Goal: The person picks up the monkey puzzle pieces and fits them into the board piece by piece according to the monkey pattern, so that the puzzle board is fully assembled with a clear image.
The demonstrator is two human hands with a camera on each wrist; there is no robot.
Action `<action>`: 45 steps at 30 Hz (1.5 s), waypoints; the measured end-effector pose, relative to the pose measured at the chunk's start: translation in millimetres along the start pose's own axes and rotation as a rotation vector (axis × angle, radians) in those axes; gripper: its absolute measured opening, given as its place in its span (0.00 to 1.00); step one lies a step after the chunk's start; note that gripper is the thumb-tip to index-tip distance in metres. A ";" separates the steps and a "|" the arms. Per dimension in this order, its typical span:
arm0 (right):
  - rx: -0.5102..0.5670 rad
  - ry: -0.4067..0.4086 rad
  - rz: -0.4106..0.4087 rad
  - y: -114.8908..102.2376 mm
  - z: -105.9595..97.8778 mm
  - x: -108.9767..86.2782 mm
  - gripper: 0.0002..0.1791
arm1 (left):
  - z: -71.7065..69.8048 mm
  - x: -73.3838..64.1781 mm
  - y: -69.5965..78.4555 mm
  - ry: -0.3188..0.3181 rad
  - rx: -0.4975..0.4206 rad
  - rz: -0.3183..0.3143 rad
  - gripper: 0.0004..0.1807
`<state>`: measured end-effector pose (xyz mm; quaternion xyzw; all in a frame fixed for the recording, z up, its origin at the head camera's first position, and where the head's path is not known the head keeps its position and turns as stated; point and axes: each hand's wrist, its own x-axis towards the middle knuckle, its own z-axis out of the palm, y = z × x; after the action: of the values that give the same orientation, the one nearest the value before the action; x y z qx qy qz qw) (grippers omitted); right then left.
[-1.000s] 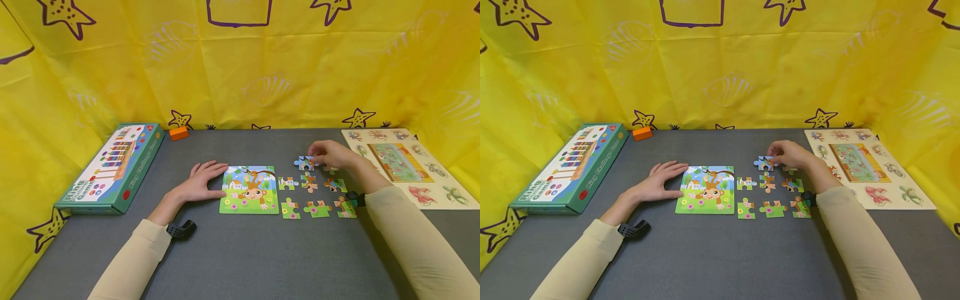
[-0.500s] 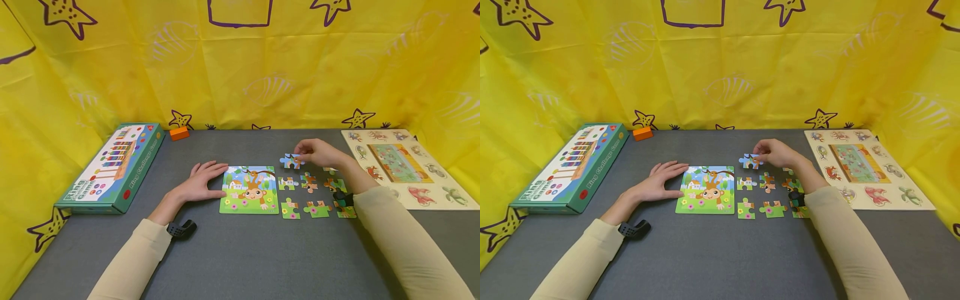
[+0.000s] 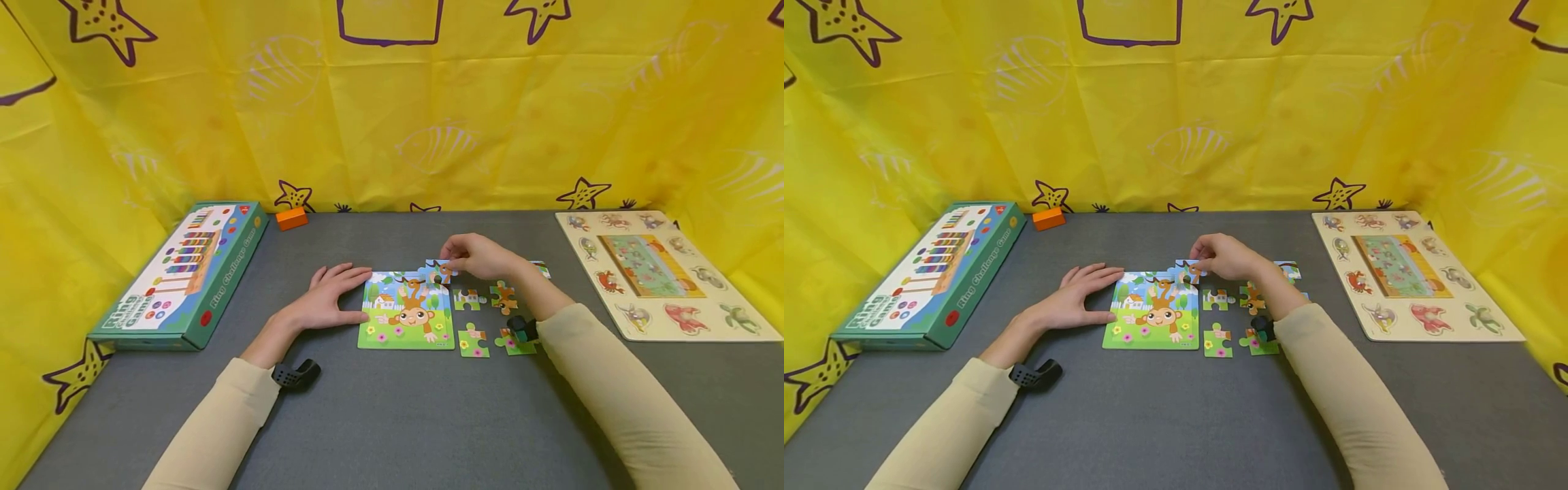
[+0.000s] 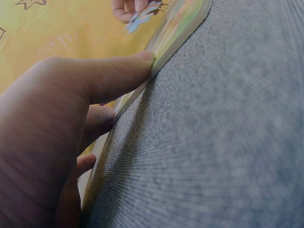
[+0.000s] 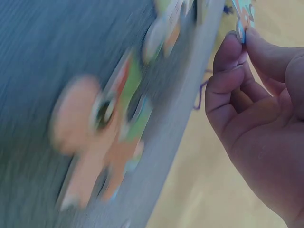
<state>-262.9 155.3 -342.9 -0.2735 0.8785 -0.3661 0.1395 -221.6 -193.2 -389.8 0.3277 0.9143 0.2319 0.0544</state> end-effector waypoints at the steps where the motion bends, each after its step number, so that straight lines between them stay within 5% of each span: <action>1: -0.001 -0.006 -0.001 -2.5 2.2 2.2 0.06 | 0.2 0.0 0.0 0.001 0.001 0.000 0.46; 27: -0.106 -0.070 0.053 -32.4 35.3 28.2 0.07 | 0.9 0.3 1.0 0.002 -0.001 -0.002 0.46; 45: -0.252 -0.156 -0.048 -38.4 39.8 26.0 0.15 | -0.5 0.1 2.7 -0.007 -0.005 -0.015 0.46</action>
<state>-251.7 95.2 -344.0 -0.3372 0.8972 -0.2339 0.1633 -220.2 -191.5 -388.1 0.3216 0.9159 0.2325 0.0601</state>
